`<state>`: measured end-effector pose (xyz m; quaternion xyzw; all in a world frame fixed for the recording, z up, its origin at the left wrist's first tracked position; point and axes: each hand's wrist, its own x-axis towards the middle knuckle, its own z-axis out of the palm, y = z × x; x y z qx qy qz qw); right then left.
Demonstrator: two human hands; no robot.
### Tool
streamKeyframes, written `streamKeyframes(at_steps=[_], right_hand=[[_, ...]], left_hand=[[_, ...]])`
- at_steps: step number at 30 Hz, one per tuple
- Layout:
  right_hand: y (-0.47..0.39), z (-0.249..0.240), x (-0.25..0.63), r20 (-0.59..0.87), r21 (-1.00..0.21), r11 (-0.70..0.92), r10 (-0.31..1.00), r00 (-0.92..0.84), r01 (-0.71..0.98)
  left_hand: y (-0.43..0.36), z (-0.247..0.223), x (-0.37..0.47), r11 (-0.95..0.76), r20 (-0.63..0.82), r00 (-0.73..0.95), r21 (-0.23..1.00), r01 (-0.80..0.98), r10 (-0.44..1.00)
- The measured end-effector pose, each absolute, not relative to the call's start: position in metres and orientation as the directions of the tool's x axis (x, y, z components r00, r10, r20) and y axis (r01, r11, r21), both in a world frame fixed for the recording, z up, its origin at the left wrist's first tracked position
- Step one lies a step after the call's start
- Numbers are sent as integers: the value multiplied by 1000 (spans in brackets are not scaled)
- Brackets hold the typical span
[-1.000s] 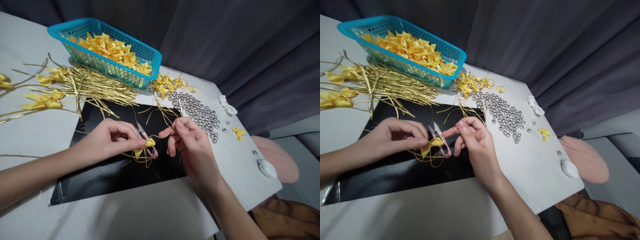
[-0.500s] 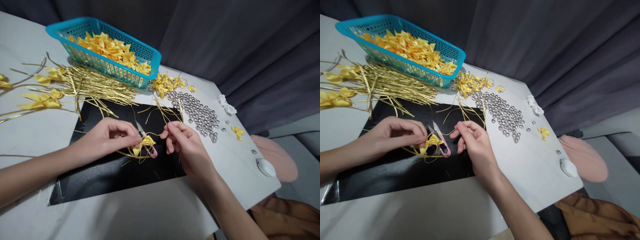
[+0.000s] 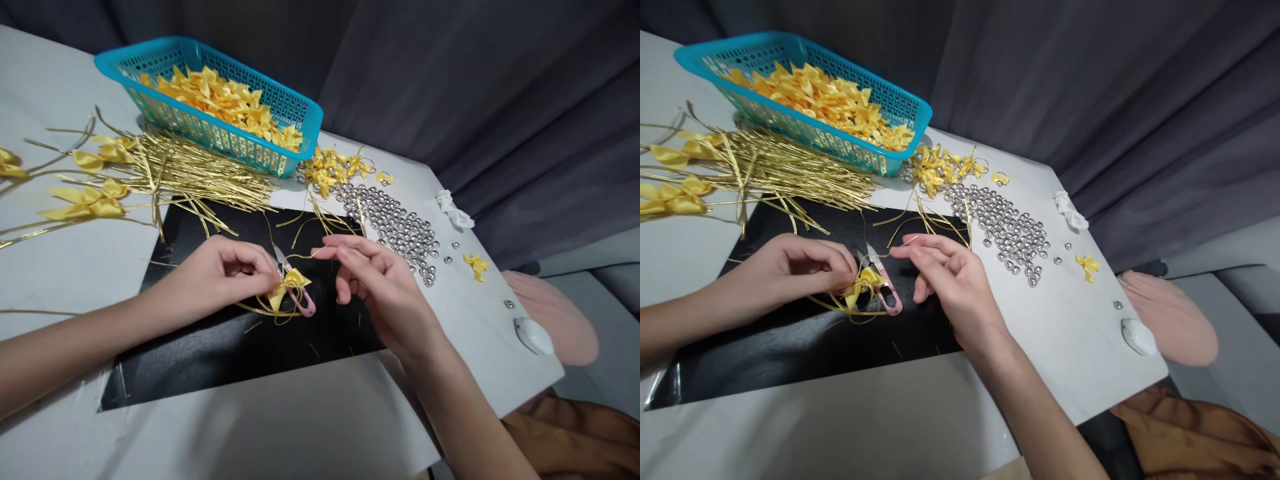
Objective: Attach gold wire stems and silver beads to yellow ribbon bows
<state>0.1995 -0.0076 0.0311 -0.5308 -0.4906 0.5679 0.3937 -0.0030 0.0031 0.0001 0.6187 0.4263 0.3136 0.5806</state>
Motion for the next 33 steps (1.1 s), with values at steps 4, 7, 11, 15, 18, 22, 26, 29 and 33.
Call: streamKeyframes(at_steps=[4, 7, 11, 15, 18, 22, 26, 29, 33], right_hand=[[-15, 30, 192, -121, -979, -116, 992, -20, 168], [-28, 29, 185, 139, -925, 89, 984, 110, 369], [-45, 26, 176, 394, -689, 425, 900, -189, 587], [-48, 18, 171, 318, -579, 433, 900, -298, 691], [-44, 13, 170, 210, -563, 339, 941, -267, 754], [-43, 13, 171, 190, -559, 352, 936, -297, 751], [-46, 15, 173, 242, -522, 390, 921, -307, 759], [-44, 15, 174, 245, -595, 393, 920, -307, 701], [-40, 15, 174, 202, -694, 365, 926, -319, 621]], left_hand=[[1, 0, -5, 35, -74, 426, 995, 98, 902], [0, 0, -5, 36, -66, 425, 996, 77, 903], [-2, -1, -6, 39, -62, 405, 997, 65, 912], [-2, -4, -7, 41, -72, 412, 996, 84, 908], [-1, -5, -6, 46, -84, 413, 994, 103, 907], [-1, -4, -5, 32, -82, 395, 991, 130, 915], [-2, -2, -5, 27, -85, 385, 988, 152, 919], [-2, -1, -4, 38, -94, 384, 988, 151, 918], [-1, -1, -4, 16, -87, 370, 982, 190, 925]])
